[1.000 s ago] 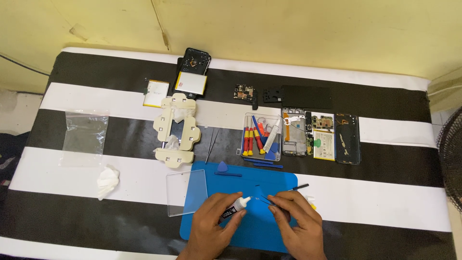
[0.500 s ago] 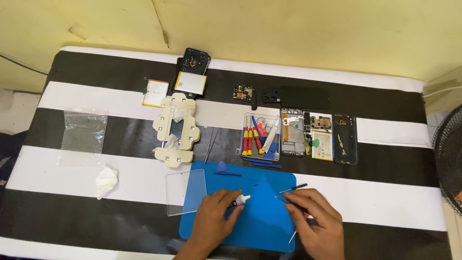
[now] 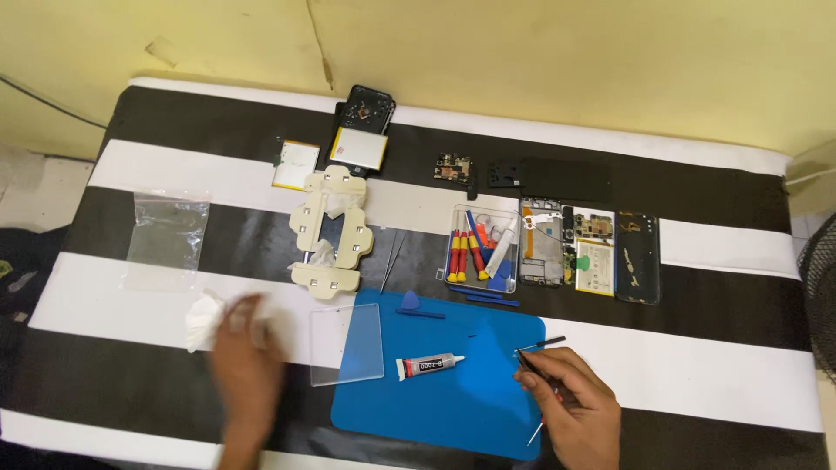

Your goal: Repairing a mobile phone by cleaning components, applying adhesive, and assembling internal parts.

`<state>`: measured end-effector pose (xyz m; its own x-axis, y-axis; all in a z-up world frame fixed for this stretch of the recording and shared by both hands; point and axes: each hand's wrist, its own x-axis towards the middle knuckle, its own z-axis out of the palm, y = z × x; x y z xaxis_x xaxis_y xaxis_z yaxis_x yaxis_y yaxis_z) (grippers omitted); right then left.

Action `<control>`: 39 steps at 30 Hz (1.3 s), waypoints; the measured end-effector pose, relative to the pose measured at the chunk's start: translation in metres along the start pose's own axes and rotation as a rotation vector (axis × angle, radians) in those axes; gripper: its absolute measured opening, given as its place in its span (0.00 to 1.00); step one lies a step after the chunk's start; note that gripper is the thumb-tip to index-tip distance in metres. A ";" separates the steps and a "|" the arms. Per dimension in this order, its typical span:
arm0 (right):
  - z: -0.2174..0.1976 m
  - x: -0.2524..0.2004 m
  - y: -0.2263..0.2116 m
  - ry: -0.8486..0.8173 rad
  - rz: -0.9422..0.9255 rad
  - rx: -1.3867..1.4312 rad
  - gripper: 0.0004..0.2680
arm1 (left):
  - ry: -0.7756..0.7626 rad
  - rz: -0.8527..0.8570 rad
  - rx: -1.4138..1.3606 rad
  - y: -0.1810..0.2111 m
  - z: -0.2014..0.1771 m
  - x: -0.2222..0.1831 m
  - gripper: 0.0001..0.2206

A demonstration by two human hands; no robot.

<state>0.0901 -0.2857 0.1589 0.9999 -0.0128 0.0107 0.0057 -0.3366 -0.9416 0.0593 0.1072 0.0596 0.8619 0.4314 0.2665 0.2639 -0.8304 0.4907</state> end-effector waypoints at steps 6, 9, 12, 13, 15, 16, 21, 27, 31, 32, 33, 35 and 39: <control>-0.002 0.001 0.006 -0.011 -0.023 0.027 0.10 | 0.027 -0.038 0.138 -0.113 0.025 -0.005 0.08; -0.001 0.002 0.002 0.004 0.076 0.065 0.11 | 0.126 -0.043 0.008 -0.096 0.017 -0.008 0.08; -0.001 -0.003 0.002 0.013 0.077 0.179 0.11 | 0.199 -0.158 -0.210 -0.027 -0.013 -0.016 0.04; -0.001 -0.003 0.003 0.018 0.080 0.178 0.11 | 0.193 -0.156 -0.212 -0.007 -0.006 -0.021 0.04; 0.002 -0.004 0.004 0.017 0.085 0.238 0.10 | 0.106 -0.597 -0.933 0.027 0.002 -0.037 0.09; 0.005 -0.005 0.008 0.007 0.086 0.240 0.10 | 0.114 -0.603 -0.928 0.041 0.009 -0.045 0.09; 0.021 -0.011 -0.004 -0.122 -0.055 0.322 0.08 | -0.205 -0.738 -1.649 0.136 0.016 -0.050 0.24; 0.031 -0.016 -0.015 -0.126 -0.037 0.141 0.08 | -0.366 -0.740 -1.651 0.172 0.018 -0.052 0.22; 0.043 -0.014 -0.012 -0.069 -0.218 0.093 0.07 | -0.329 -0.710 -1.769 0.184 0.032 -0.073 0.19; 0.045 -0.014 -0.010 -0.054 -0.255 0.066 0.06 | -0.363 -0.707 -1.801 0.189 0.033 -0.077 0.23; 0.048 -0.013 -0.009 -0.039 -0.291 0.039 0.05 | -0.397 -0.703 -1.834 0.194 0.034 -0.082 0.27; 0.049 -0.014 -0.007 -0.025 -0.302 0.007 0.04 | -0.401 -0.665 -1.772 0.193 0.037 -0.083 0.28; 0.052 -0.018 -0.001 -0.041 -0.334 0.010 0.06 | -0.447 -0.624 -1.579 0.194 0.040 -0.083 0.21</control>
<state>0.0732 -0.2358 0.1418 0.9424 0.1350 0.3062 0.3336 -0.3069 -0.8914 0.0563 -0.1036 0.0999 0.9182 0.1776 -0.3540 0.1700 0.6305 0.7573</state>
